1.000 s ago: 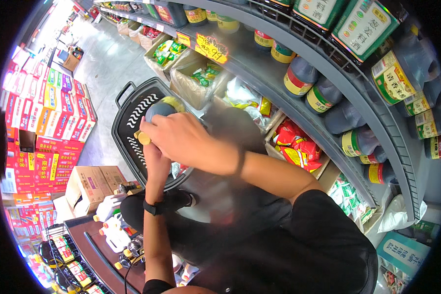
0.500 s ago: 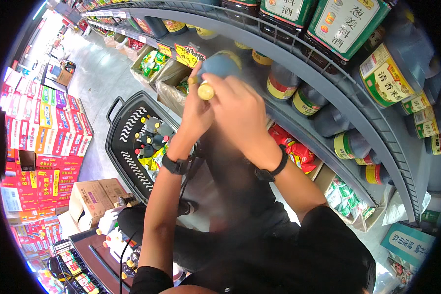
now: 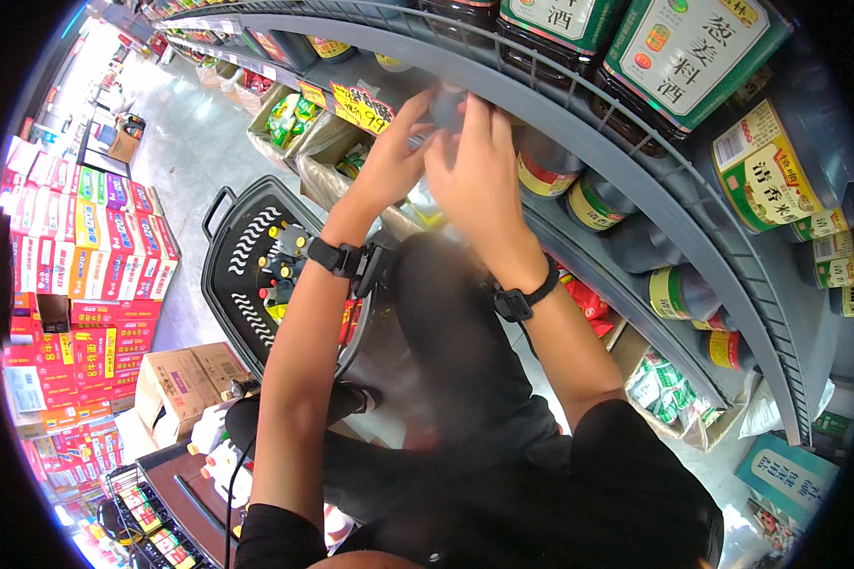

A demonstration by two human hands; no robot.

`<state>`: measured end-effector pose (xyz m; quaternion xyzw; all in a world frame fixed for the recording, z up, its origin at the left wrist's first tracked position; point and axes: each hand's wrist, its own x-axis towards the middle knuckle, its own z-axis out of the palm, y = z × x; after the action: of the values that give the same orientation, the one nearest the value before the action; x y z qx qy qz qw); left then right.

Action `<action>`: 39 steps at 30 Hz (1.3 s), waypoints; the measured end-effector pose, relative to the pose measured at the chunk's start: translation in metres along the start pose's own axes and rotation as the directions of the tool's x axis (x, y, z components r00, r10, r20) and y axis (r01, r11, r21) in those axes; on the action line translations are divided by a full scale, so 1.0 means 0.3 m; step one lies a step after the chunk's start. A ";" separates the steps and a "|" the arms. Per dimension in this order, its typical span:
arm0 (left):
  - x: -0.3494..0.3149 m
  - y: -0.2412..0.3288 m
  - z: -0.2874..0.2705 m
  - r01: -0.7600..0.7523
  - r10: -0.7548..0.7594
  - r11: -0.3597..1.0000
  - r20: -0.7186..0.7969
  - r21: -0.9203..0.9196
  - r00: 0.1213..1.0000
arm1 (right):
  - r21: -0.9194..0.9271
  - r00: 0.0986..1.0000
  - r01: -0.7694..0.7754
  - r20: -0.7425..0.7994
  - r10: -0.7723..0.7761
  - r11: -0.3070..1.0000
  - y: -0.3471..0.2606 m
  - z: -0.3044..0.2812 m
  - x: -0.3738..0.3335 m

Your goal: The person organizes items within a handheld shopping basket by picking up various packaged food products and bottles and placing them into different positions within the basket while sitting on a red stool.

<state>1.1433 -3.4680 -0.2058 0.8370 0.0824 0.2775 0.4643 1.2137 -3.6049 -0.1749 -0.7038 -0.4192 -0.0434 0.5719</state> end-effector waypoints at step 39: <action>-0.941 0.146 -0.480 0.578 -0.683 0.692 0.134 0.432 0.718 | 0.227 0.818 0.276 0.455 -0.352 0.934 -0.348 0.192 -0.149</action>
<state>0.8251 -3.4986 -0.2195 0.8566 0.3493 -0.0443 0.3771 1.0939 -3.5812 -0.1385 -0.5675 -0.6622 0.0736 0.4837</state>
